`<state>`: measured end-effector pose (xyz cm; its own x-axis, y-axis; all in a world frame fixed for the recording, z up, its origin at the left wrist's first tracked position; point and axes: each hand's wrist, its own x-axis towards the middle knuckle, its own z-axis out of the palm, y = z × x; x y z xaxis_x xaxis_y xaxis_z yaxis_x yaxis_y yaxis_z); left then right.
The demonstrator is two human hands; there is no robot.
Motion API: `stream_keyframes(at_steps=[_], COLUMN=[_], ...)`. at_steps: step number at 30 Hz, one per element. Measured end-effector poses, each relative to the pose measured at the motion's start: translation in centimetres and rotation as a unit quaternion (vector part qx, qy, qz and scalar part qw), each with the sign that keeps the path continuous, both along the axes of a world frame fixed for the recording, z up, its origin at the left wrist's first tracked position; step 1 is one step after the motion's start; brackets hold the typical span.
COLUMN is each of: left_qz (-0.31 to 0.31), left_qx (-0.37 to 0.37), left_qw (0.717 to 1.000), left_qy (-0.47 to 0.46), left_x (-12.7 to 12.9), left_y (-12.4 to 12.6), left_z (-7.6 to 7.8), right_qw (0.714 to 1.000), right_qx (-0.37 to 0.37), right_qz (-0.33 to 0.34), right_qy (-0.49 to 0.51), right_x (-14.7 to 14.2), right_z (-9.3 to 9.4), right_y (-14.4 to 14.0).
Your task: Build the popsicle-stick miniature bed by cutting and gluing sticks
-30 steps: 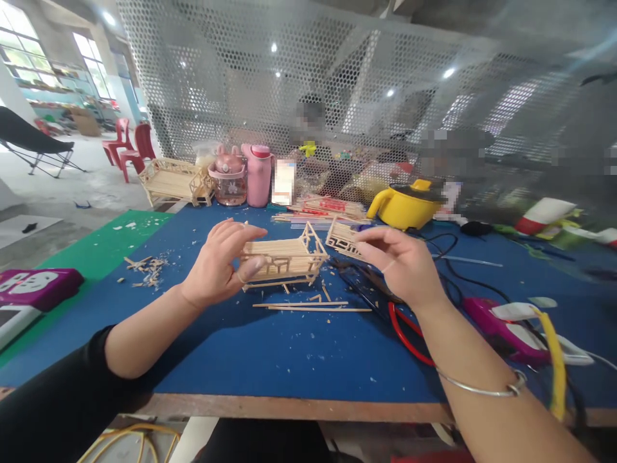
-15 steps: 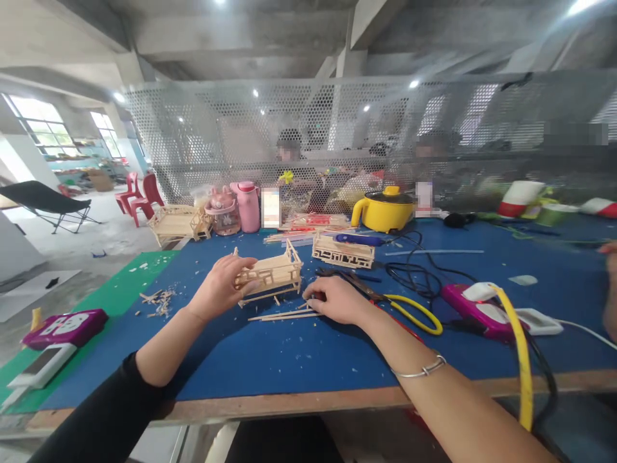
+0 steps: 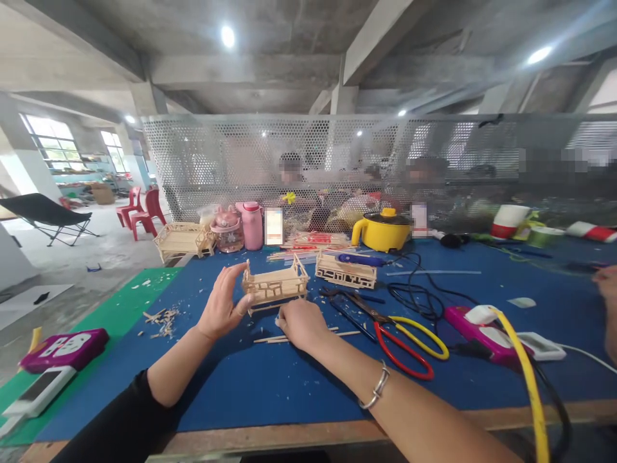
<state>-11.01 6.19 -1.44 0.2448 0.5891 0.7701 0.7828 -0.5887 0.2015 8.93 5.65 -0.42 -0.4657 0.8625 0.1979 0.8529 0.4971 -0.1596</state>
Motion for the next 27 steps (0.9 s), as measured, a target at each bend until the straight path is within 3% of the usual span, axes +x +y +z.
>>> stream_keyframes(at_steps=[8,11,15,18,21,24,27], left_qz=[0.038,0.034,-0.023,-0.045,0.009,0.074,0.074], left_qx=[0.014,0.020,-0.082,-0.133,-0.108,-0.063,-0.056], left_qw=[0.997,0.996,0.995,0.990,0.990,0.993,0.993], left_qy=[-0.070,-0.086,-0.051,0.028,0.085,0.069,0.070], left_x=[0.3,1.5,3.9,5.1,5.6,5.7,5.4], left_y=[-0.4,-0.1,0.7,1.0,0.5,-0.1,-0.2], left_z=[0.0,1.6,5.0,6.3,5.8,4.6,3.5], right_qw=[0.989,0.978,0.963,0.956,0.951,0.947,0.942], right_qx=[0.011,0.034,0.085,0.121,0.143,0.154,0.161], right_qz=[0.052,0.045,0.004,-0.027,-0.044,-0.038,-0.019], right_qy=[0.135,0.202,0.255,0.267,0.271,0.279,0.293], right_x=[2.3,3.0,3.1,2.7,2.4,2.2,2.0], right_z=[0.5,0.8,0.3,-0.2,-0.5,-0.6,-0.6], right_y=[0.0,0.4,1.0,1.3,1.6,1.3,0.6])
